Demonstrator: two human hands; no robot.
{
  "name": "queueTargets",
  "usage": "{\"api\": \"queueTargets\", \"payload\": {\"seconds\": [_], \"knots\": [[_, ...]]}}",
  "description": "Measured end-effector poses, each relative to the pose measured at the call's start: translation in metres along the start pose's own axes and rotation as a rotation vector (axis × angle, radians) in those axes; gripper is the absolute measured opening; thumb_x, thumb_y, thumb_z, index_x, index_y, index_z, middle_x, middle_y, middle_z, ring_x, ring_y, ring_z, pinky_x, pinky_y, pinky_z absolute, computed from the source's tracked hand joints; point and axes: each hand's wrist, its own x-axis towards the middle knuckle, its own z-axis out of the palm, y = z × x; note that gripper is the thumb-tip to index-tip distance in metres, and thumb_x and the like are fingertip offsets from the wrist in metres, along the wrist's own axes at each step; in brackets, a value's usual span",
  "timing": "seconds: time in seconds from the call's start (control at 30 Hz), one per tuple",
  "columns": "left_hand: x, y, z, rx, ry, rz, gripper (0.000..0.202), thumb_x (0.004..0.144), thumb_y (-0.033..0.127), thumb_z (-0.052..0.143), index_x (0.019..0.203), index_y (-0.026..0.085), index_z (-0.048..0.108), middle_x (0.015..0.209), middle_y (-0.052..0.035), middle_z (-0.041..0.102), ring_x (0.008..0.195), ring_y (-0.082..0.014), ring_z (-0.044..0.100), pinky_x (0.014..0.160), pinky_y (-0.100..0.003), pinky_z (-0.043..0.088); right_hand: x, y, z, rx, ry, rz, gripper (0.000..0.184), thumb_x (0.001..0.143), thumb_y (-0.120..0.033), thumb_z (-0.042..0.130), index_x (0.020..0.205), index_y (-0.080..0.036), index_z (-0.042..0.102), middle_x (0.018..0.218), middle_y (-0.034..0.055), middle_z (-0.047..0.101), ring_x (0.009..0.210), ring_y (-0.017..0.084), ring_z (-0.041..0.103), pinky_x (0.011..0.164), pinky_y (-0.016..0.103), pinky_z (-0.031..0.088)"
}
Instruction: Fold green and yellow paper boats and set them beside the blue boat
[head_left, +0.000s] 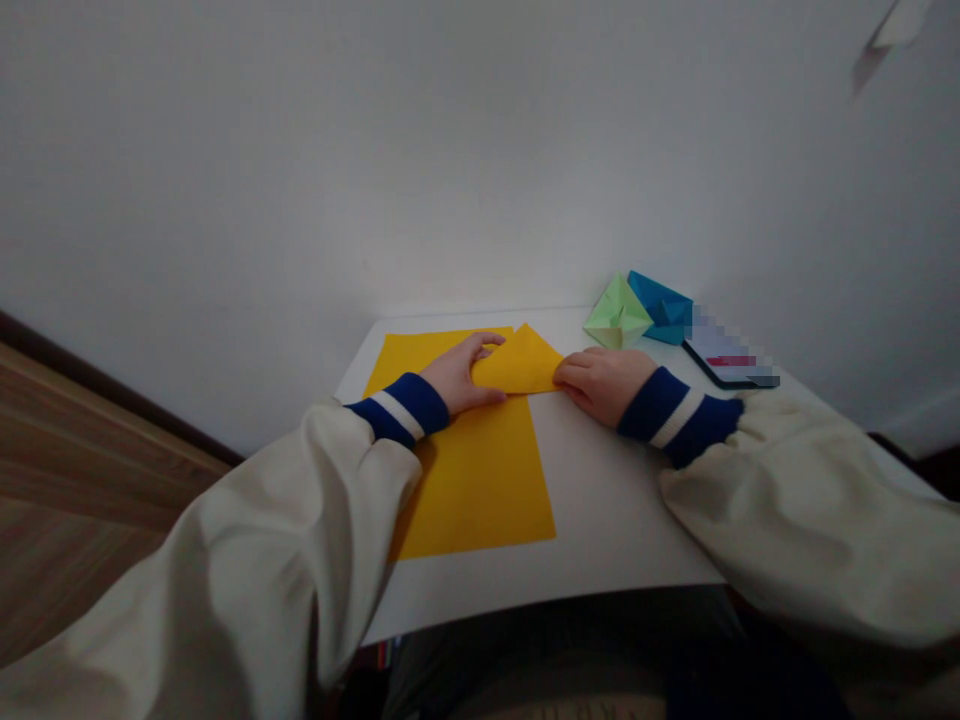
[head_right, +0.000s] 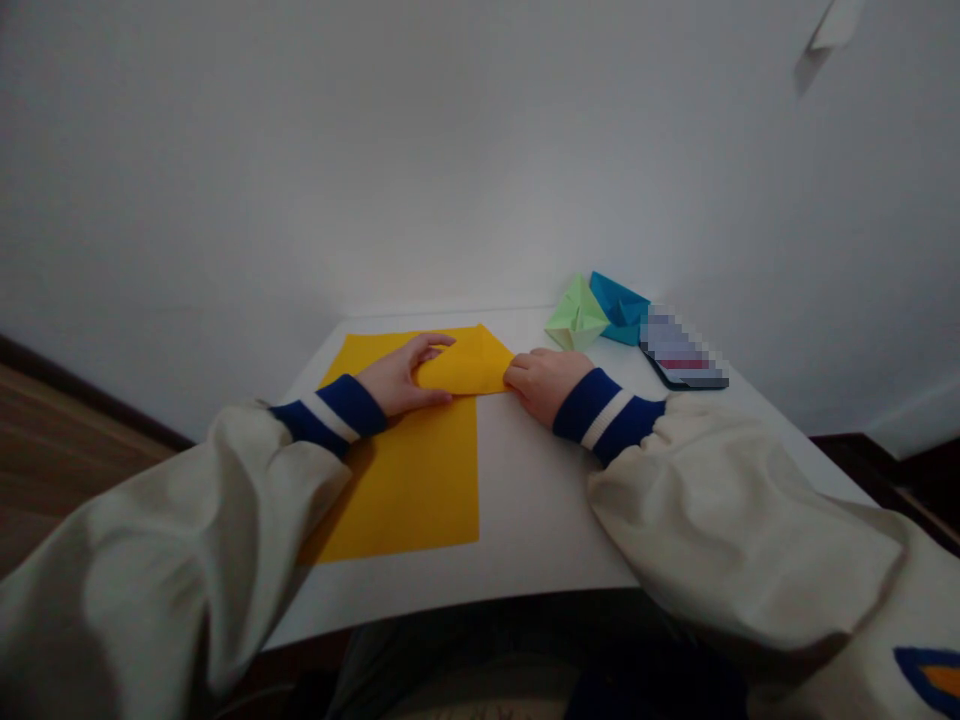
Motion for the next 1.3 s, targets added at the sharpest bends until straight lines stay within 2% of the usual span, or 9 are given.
{"api": "queueTargets", "payload": {"seconds": [0.2, 0.4, 0.47, 0.53, 0.63, 0.7, 0.83, 1.07, 1.3], "knots": [[-0.004, 0.01, -0.003, -0.015, 0.075, 0.154, 0.064, 0.067, 0.026, 0.064, 0.124, 0.017, 0.035, 0.108, -0.0072, 0.058, 0.092, -0.0196, 0.06, 0.084, -0.036, 0.047, 0.001, 0.007, 0.009, 0.084, 0.281, 0.063, 0.053, 0.076, -0.02, 0.052, 0.127, -0.011, 0.045, 0.133, 0.0139, 0.046, 0.115, 0.027, 0.047, 0.094, 0.042, 0.04], [-0.004, 0.01, -0.009, 0.277, 0.212, 0.339, 0.043, 0.071, 0.02, 0.062, 0.112, 0.016, 0.05, 0.095, -0.004, 0.057, 0.091, -0.0182, 0.054, 0.087, -0.037, 0.043, 0.002, 0.015, 0.013, 0.185, 0.42, 0.267, 0.075, 0.072, -0.018, 0.054, 0.14, -0.009, 0.024, 0.126, 0.0157, 0.052, 0.112, 0.028, 0.05, 0.094, 0.044, 0.042], [-0.003, 0.009, -0.011, 0.368, 0.193, 0.436, 0.025, 0.074, 0.018, 0.06, 0.098, 0.016, 0.058, 0.088, -0.0031, 0.057, 0.091, -0.0185, 0.053, 0.088, -0.038, 0.042, 0.002, 0.016, 0.013, 0.228, 0.394, 0.327, 0.072, 0.072, -0.016, 0.052, 0.139, -0.012, 0.026, 0.116, 0.0113, 0.059, 0.101, 0.026, 0.056, 0.087, 0.041, 0.046], [-0.003, 0.009, -0.012, 0.405, 0.156, 0.501, 0.015, 0.075, 0.016, 0.059, 0.089, 0.018, 0.062, 0.087, -0.003, 0.056, 0.09, -0.0177, 0.052, 0.087, -0.037, 0.043, 0.003, 0.016, 0.013, 0.235, 0.357, 0.352, 0.054, 0.075, -0.016, 0.05, 0.128, -0.014, 0.043, 0.105, 0.0081, 0.064, 0.093, 0.023, 0.059, 0.082, 0.039, 0.047], [-0.005, 0.01, -0.012, 0.408, 0.142, 0.519, 0.016, 0.075, 0.013, 0.058, 0.087, 0.02, 0.066, 0.101, -0.0054, 0.051, 0.091, -0.0167, 0.051, 0.084, -0.034, 0.045, 0.004, 0.018, 0.012, 0.151, 0.278, 0.281, 0.021, 0.078, -0.019, 0.049, 0.095, -0.017, 0.062, 0.094, 0.0075, 0.066, 0.09, 0.022, 0.059, 0.081, 0.036, 0.046], [-0.007, 0.01, -0.012, 0.435, 0.116, 0.511, 0.015, 0.075, 0.014, 0.058, 0.086, 0.02, 0.066, 0.113, -0.0069, 0.046, 0.094, -0.017, 0.05, 0.085, -0.035, 0.046, 0.004, 0.02, 0.012, 0.087, 0.236, 0.217, 0.017, 0.079, -0.019, 0.049, 0.087, -0.018, 0.064, 0.092, 0.0077, 0.067, 0.09, 0.022, 0.059, 0.081, 0.036, 0.044], [-0.005, 0.007, -0.011, 0.503, -0.006, 0.468, 0.019, 0.078, 0.018, 0.057, 0.094, 0.02, 0.066, 0.114, -0.0074, 0.05, 0.093, -0.0171, 0.054, 0.085, -0.034, 0.046, 0.004, 0.021, 0.009, 0.066, 0.236, 0.122, 0.019, 0.079, -0.02, 0.05, 0.09, -0.018, 0.066, 0.093, 0.0075, 0.068, 0.088, 0.022, 0.058, 0.082, 0.036, 0.042], [-0.003, 0.011, -0.012, 0.609, -0.102, 0.442, 0.026, 0.083, 0.029, 0.054, 0.104, 0.015, 0.063, 0.104, -0.0102, 0.06, 0.094, -0.0202, 0.057, 0.085, -0.034, 0.045, 0.005, 0.009, 0.01, 0.17, 0.292, -0.22, 0.026, 0.079, -0.02, 0.049, 0.1, -0.017, 0.064, 0.099, 0.0085, 0.066, 0.089, 0.021, 0.055, 0.079, 0.035, 0.044], [-0.009, 0.024, -0.016, 0.615, -0.146, 0.418, 0.035, 0.091, 0.035, 0.038, 0.103, 0.015, 0.064, 0.097, -0.0098, 0.063, 0.087, -0.0187, 0.059, 0.079, -0.031, 0.045, 0.009, 0.017, 0.017, 0.249, 0.129, -0.185, 0.025, 0.075, -0.012, 0.047, 0.092, -0.013, 0.065, 0.092, 0.0115, 0.066, 0.089, 0.02, 0.059, 0.082, 0.035, 0.045]]}}
